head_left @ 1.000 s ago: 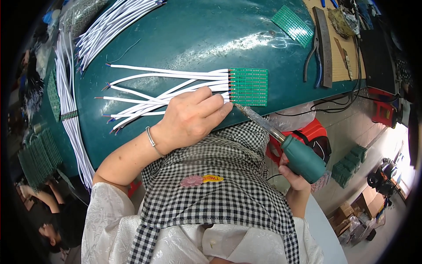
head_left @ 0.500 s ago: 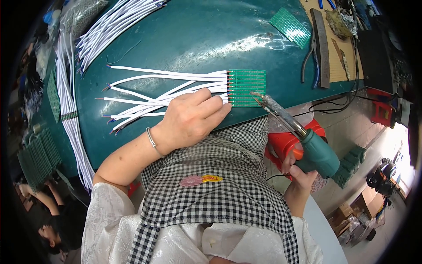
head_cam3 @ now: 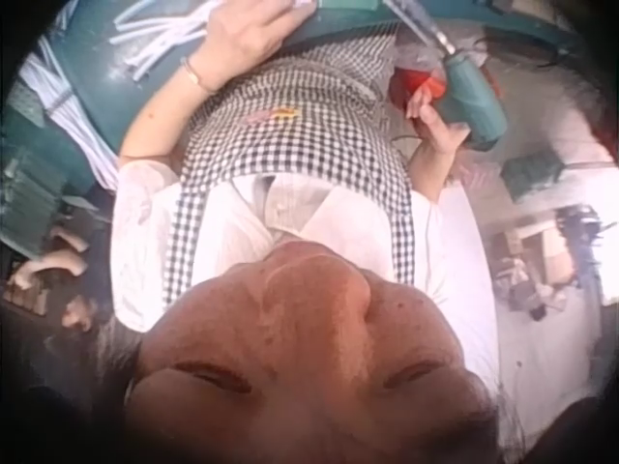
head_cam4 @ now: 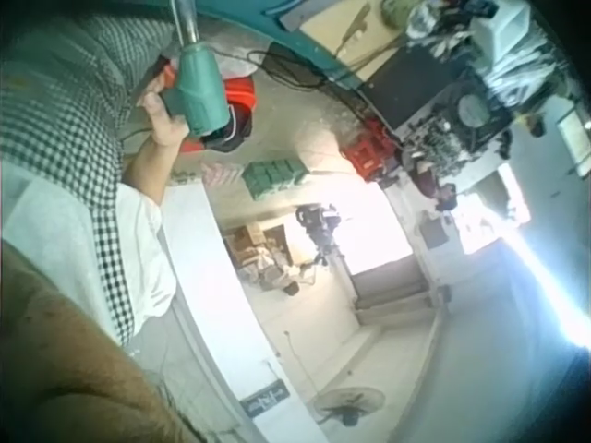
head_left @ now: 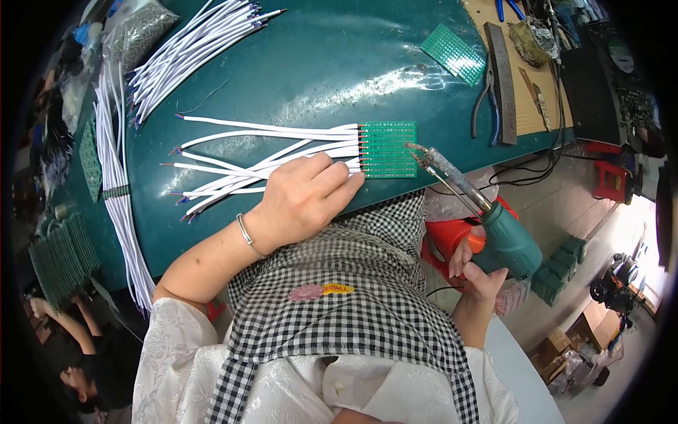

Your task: Soldering or bonding bundles of wires to green printed circuit boards using a specialized handheld tool.

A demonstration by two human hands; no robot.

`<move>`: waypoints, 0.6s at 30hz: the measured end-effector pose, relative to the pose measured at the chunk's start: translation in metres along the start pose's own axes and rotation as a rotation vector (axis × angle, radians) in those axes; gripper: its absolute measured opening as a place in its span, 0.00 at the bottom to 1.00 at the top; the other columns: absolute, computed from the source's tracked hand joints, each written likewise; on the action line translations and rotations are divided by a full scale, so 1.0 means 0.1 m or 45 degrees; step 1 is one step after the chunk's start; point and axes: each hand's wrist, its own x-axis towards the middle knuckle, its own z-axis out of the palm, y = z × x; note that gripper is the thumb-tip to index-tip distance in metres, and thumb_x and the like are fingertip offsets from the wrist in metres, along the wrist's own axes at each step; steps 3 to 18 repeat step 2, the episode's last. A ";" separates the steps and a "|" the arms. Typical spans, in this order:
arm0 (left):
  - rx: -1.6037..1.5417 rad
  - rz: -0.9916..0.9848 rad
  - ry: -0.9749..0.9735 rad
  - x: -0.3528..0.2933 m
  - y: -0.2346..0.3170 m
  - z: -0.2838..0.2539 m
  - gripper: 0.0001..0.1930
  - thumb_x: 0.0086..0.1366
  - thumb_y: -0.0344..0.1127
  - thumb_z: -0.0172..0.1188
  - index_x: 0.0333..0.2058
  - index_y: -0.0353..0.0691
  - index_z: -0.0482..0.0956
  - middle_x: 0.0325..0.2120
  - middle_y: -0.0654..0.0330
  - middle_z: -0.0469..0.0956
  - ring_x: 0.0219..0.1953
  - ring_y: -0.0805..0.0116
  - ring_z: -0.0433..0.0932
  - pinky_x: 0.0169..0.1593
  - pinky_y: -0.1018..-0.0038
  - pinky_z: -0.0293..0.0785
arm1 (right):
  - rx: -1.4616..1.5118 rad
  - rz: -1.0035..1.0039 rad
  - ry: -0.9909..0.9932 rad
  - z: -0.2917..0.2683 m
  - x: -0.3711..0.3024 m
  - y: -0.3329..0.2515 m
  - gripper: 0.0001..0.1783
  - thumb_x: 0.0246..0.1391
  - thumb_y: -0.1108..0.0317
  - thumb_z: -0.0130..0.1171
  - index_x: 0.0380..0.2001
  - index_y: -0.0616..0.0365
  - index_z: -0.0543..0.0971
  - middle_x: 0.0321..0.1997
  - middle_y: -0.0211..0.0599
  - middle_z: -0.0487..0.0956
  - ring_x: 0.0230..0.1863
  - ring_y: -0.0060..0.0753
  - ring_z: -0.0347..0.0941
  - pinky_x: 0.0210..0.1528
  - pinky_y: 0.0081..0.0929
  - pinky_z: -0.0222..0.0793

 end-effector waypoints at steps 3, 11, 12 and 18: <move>0.029 -0.030 0.016 -0.01 0.01 -0.02 0.18 0.43 0.29 0.61 0.38 0.39 0.84 0.28 0.64 0.75 0.27 0.68 0.74 0.24 0.72 0.72 | 0.000 -0.002 0.004 0.00 0.02 -0.01 0.39 0.46 0.70 0.73 0.60 0.70 0.66 0.30 0.38 0.73 0.21 0.30 0.71 0.21 0.28 0.73; 0.029 -0.030 0.016 -0.01 0.01 -0.02 0.18 0.43 0.29 0.61 0.38 0.39 0.84 0.28 0.64 0.75 0.27 0.68 0.74 0.24 0.72 0.72 | 0.000 -0.002 0.004 0.00 0.02 -0.01 0.39 0.46 0.70 0.73 0.60 0.70 0.66 0.30 0.38 0.73 0.21 0.30 0.71 0.21 0.28 0.73; 0.029 -0.030 0.016 -0.01 0.01 -0.02 0.18 0.43 0.29 0.61 0.38 0.39 0.84 0.28 0.64 0.75 0.27 0.68 0.74 0.24 0.72 0.72 | 0.000 -0.002 0.004 0.00 0.02 -0.01 0.39 0.46 0.70 0.73 0.60 0.70 0.66 0.30 0.38 0.73 0.21 0.30 0.71 0.21 0.28 0.73; 0.029 -0.030 0.016 -0.01 0.01 -0.02 0.18 0.43 0.29 0.61 0.38 0.39 0.84 0.28 0.64 0.75 0.27 0.68 0.74 0.24 0.72 0.72 | 0.000 -0.002 0.004 0.00 0.02 -0.01 0.39 0.46 0.70 0.73 0.60 0.70 0.66 0.30 0.38 0.73 0.21 0.30 0.71 0.21 0.28 0.73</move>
